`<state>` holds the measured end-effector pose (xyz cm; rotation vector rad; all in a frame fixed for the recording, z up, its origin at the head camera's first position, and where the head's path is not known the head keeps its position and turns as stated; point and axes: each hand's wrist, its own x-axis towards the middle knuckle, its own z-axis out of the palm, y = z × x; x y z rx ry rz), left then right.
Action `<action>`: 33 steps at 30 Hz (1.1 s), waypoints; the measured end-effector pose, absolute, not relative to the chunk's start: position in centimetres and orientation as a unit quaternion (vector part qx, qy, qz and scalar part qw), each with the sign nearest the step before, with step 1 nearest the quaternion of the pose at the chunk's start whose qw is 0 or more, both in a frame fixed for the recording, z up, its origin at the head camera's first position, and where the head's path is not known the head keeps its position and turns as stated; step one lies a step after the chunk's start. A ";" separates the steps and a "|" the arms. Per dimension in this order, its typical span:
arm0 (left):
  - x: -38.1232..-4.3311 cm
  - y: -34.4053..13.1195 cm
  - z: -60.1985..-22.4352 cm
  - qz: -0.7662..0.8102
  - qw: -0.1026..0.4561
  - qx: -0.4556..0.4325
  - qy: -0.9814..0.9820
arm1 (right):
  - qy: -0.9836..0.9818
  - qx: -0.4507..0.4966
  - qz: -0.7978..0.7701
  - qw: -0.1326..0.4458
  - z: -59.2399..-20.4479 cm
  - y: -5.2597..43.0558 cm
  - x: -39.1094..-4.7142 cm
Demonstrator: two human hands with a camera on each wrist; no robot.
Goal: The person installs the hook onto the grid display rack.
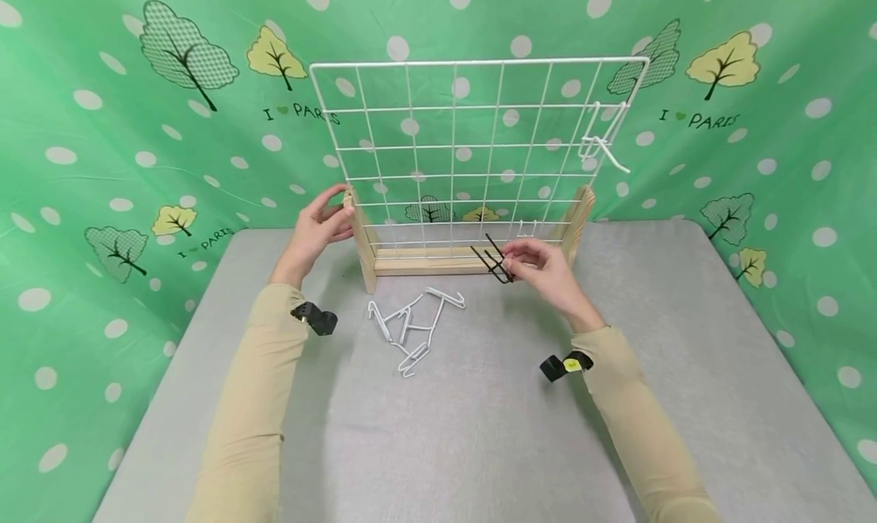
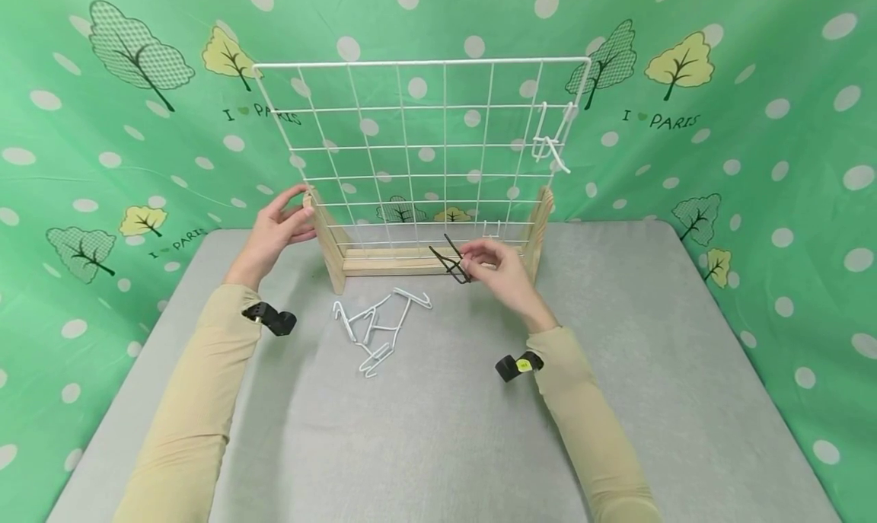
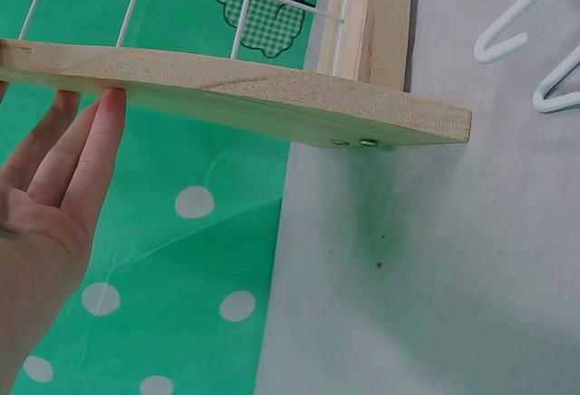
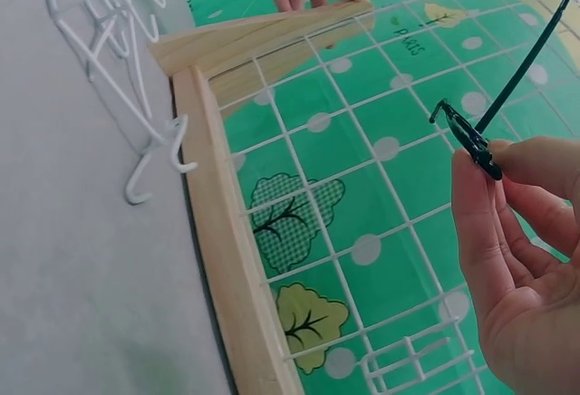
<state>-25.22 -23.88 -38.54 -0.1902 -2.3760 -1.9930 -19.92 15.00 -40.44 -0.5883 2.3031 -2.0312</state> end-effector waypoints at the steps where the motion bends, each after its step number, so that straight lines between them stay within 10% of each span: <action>1: -25.3 -23.9 -38.5 -0.642 0.017 -0.061 -0.764 | 0.736 -0.185 -0.651 0.003 -40.3 15.0 -20.0; 33: -24.9 -23.8 -38.4 -0.643 0.012 -0.051 -0.764 | 0.673 -0.190 -0.708 -0.099 -36.5 14.3 -21.1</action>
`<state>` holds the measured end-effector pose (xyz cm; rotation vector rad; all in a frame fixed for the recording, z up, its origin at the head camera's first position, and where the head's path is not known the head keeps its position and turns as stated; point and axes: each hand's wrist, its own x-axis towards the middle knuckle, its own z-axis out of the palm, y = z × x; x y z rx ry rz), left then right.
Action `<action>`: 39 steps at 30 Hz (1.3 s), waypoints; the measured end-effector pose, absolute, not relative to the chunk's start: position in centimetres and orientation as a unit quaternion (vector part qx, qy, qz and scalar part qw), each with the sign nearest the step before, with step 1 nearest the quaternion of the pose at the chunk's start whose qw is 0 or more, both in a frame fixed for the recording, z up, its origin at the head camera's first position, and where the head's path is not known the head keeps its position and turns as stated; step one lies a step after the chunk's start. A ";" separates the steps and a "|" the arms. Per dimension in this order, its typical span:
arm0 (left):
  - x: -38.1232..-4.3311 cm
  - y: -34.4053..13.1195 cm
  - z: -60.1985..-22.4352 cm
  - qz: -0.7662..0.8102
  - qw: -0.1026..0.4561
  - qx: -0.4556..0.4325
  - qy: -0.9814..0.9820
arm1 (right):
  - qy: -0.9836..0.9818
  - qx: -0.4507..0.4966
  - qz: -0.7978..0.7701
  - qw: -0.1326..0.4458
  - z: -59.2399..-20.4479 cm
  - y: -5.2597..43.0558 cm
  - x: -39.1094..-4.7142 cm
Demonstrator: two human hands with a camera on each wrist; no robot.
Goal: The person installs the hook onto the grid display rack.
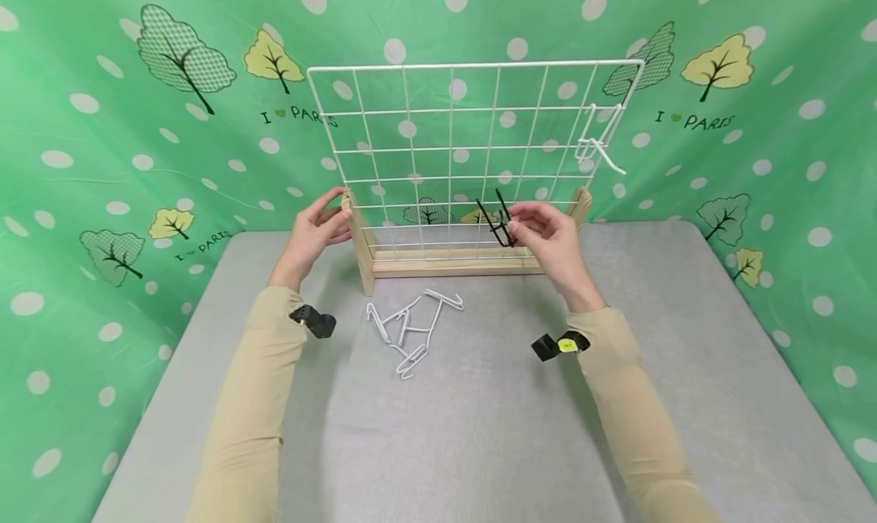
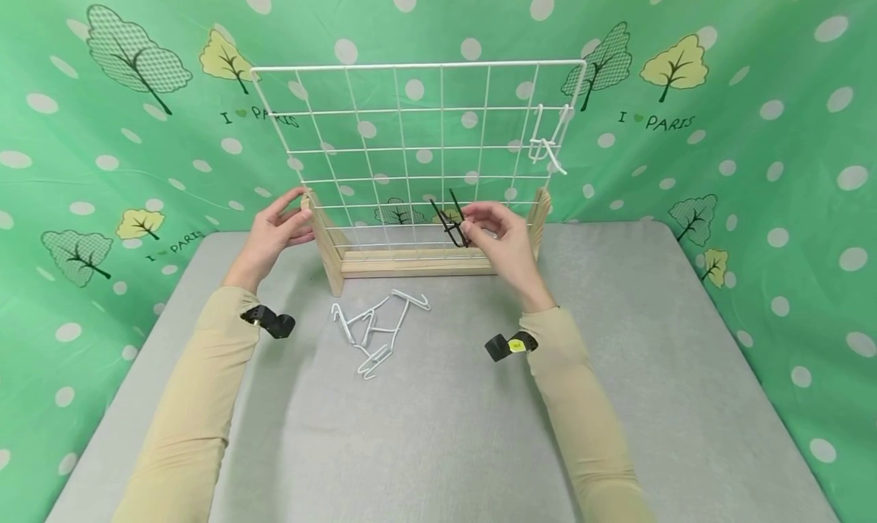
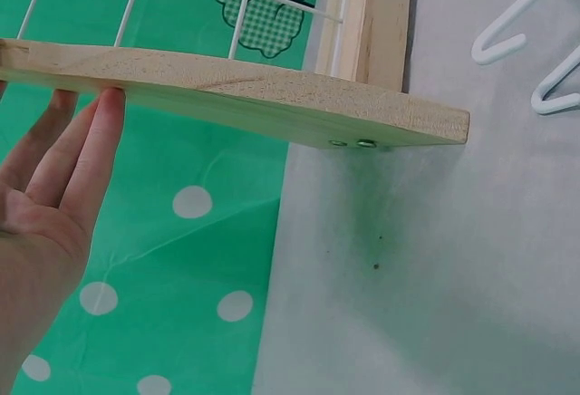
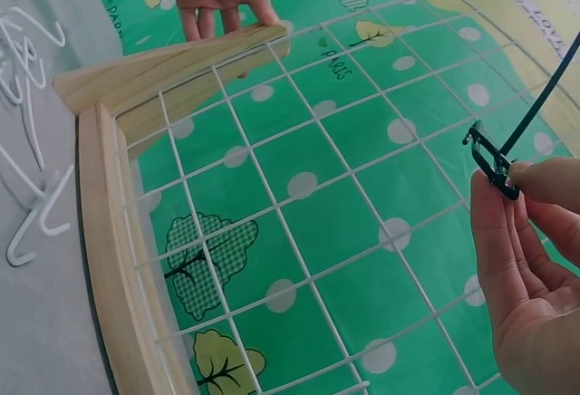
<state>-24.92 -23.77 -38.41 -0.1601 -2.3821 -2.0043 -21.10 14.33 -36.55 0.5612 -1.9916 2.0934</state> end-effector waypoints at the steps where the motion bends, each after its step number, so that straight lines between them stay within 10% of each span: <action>1: -24.9 -23.8 -38.4 -0.644 0.012 -0.051 -0.764 | -0.674 0.189 0.708 0.098 -36.4 14.3 -21.1; 39: -24.8 -23.8 -38.2 -0.664 0.006 -0.052 -0.745 | -0.631 0.217 0.716 0.205 -31.7 14.3 -22.8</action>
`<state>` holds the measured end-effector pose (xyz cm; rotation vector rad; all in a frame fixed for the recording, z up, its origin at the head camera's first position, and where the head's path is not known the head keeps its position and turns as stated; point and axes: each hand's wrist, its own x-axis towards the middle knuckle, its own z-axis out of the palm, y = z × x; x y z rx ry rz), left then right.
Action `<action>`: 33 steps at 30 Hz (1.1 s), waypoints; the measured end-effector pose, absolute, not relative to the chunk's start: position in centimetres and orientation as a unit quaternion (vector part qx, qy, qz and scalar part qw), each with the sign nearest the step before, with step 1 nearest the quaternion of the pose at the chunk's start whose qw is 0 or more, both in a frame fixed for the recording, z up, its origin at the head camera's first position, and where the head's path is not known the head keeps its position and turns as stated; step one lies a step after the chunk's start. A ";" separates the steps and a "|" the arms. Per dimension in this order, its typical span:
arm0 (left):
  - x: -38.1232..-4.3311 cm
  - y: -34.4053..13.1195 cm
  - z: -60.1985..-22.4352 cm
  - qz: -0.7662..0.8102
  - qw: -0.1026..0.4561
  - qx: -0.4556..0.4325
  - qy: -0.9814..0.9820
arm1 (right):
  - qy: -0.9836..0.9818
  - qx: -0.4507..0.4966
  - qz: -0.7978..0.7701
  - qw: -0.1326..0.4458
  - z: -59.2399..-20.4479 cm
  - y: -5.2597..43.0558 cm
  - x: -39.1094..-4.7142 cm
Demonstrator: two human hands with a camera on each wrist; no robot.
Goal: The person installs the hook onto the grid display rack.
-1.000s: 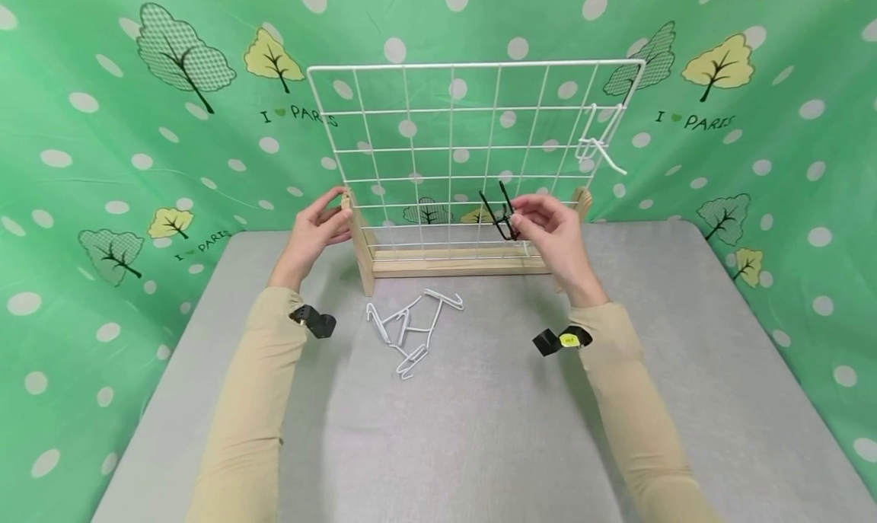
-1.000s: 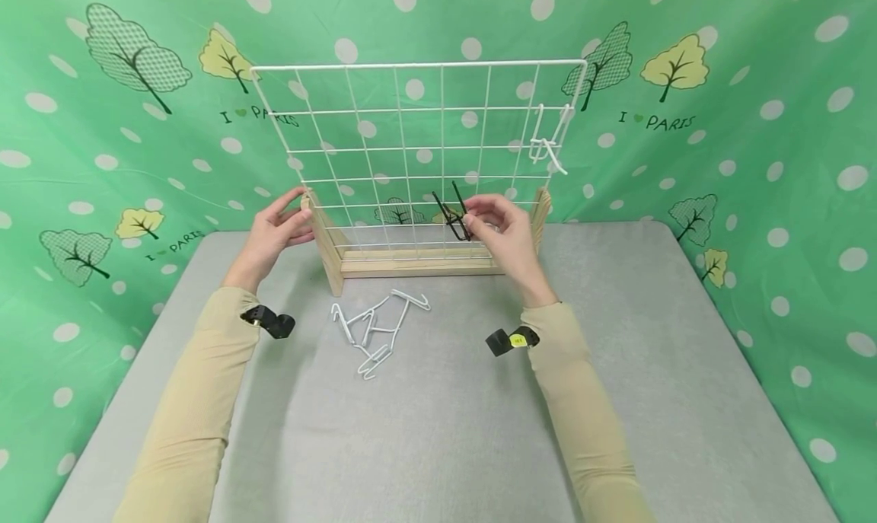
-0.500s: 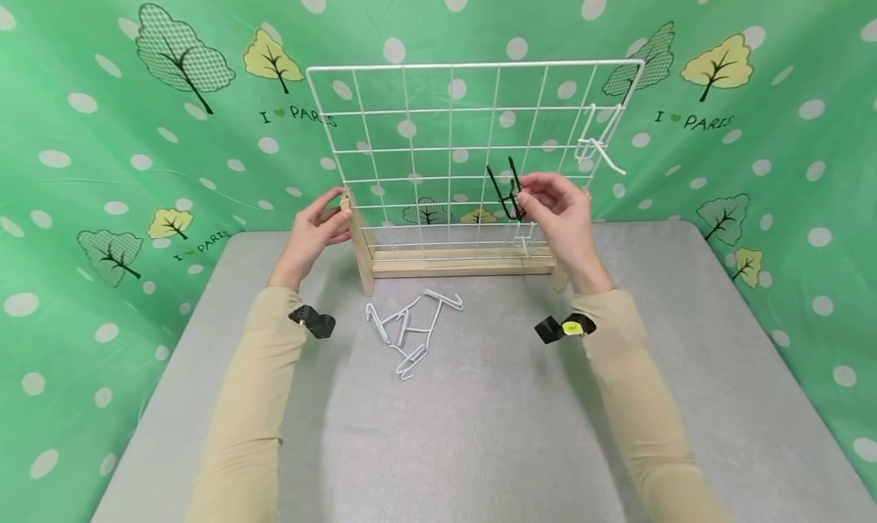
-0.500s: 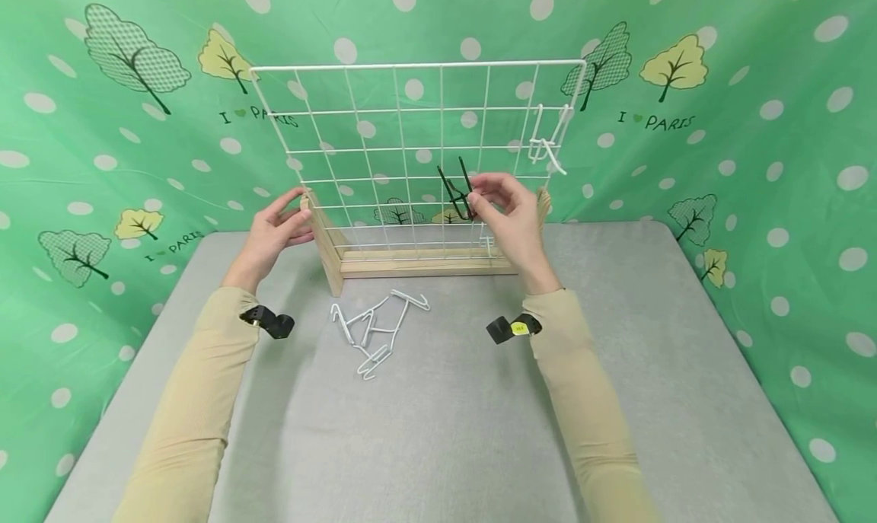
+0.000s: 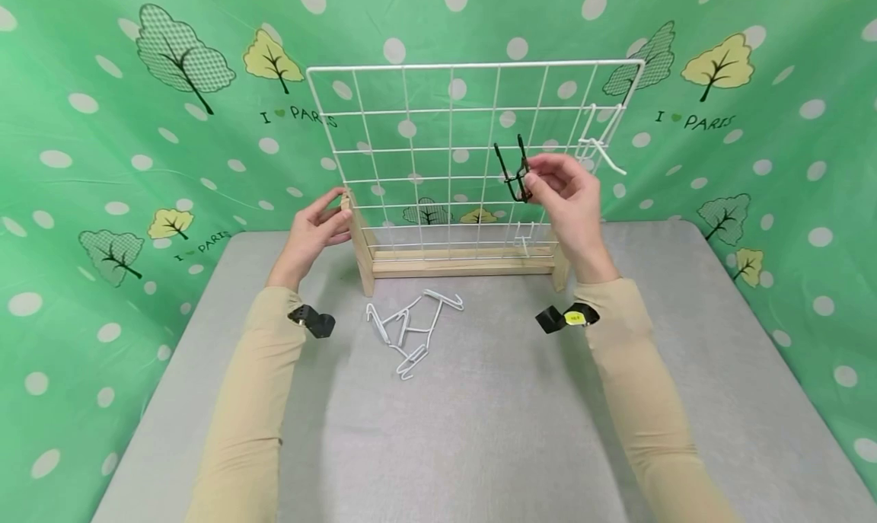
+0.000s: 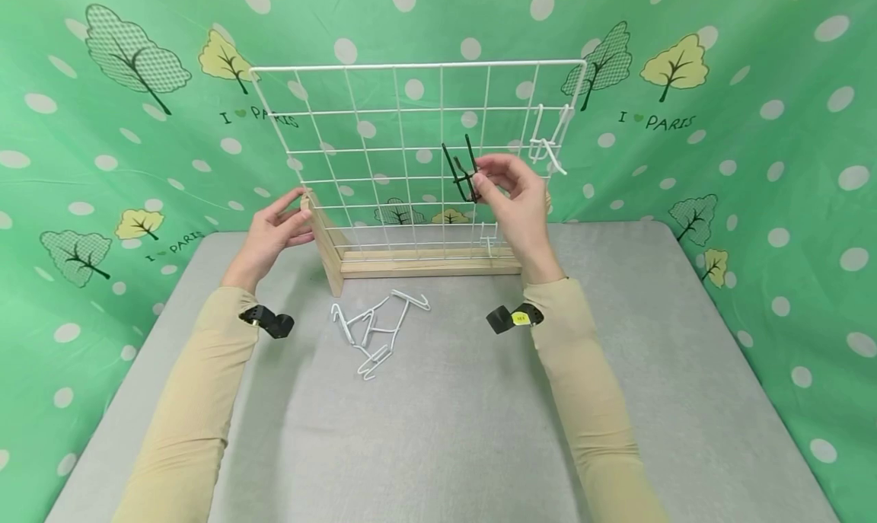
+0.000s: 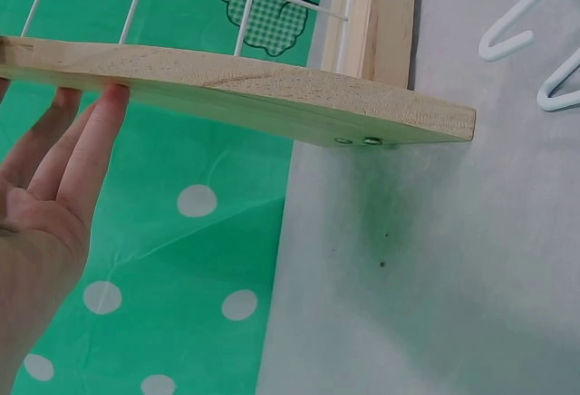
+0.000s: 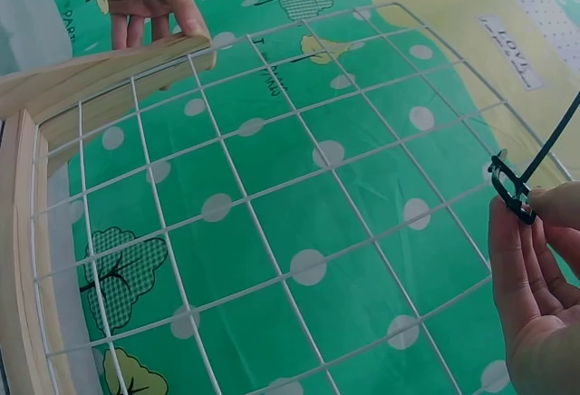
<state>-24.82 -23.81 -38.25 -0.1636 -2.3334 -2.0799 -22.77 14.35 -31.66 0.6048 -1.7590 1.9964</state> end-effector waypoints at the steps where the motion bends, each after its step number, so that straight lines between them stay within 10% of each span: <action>1: -24.8 -23.8 -38.2 -0.664 0.005 -0.053 -0.746 | -0.631 0.217 0.716 0.207 -31.6 14.3 -22.8; 33: -24.9 -23.8 -38.3 -0.665 0.009 -0.054 -0.744 | -0.568 0.173 0.775 0.216 -28.3 13.3 -24.2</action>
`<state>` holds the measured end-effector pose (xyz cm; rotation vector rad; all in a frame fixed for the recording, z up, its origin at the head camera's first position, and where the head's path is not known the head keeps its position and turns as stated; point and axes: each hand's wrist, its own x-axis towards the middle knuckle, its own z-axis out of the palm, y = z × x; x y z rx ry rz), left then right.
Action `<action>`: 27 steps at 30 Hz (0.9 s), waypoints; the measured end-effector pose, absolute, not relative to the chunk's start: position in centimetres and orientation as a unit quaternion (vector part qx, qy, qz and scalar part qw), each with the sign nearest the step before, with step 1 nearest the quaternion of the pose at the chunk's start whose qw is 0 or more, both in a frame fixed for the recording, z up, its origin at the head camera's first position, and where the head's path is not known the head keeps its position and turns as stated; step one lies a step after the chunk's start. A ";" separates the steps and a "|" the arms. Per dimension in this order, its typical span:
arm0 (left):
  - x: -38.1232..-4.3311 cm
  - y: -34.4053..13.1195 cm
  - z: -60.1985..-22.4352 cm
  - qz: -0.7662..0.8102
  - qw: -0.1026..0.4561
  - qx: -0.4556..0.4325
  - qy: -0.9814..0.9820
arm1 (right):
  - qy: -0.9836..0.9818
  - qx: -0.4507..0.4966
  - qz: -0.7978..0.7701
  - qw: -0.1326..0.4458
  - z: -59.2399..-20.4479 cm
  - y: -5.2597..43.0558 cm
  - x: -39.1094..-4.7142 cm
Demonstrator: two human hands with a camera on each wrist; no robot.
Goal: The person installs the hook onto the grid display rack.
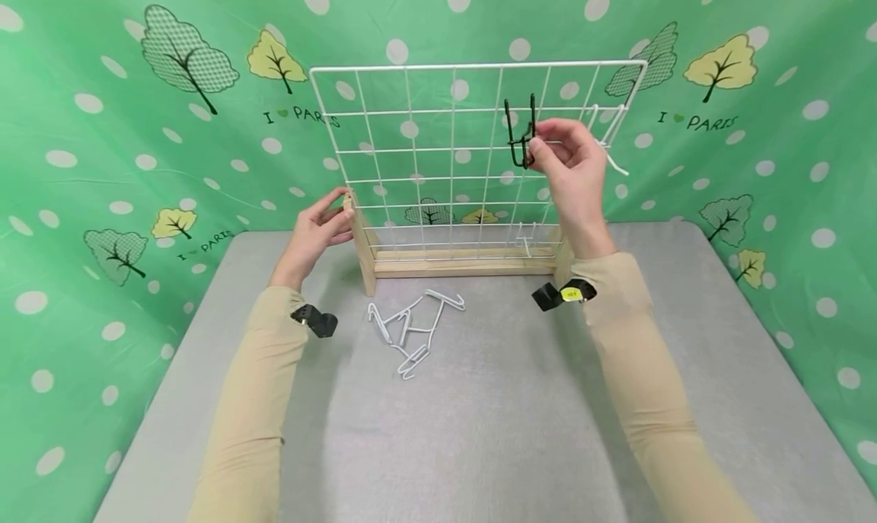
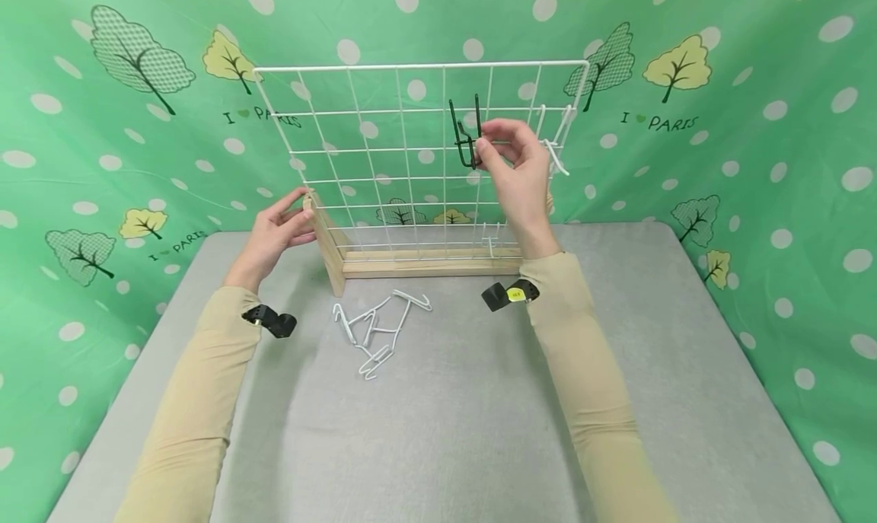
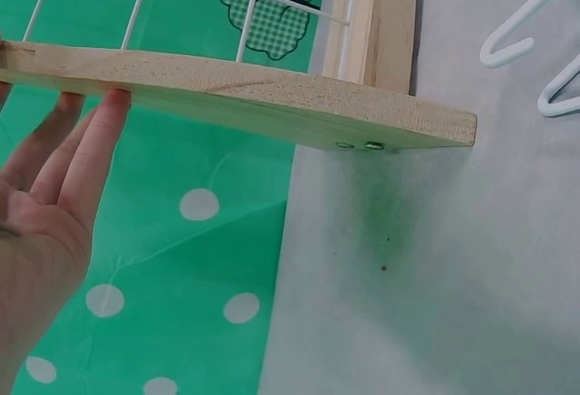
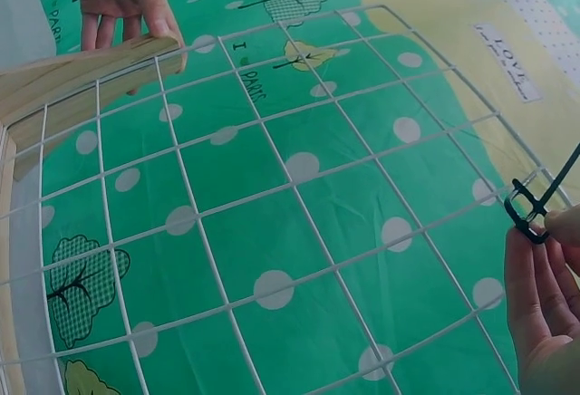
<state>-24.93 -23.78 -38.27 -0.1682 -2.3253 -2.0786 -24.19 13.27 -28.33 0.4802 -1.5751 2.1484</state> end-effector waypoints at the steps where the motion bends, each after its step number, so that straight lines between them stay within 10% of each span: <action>1: -24.9 -23.8 -38.3 -0.665 0.010 -0.054 -0.745 | -0.565 0.173 0.777 0.215 -28.3 13.2 -24.3; 27: -24.8 -23.8 -38.5 -0.659 0.006 -0.055 -0.750 | -0.557 0.123 0.800 0.183 -29.5 12.6 -25.1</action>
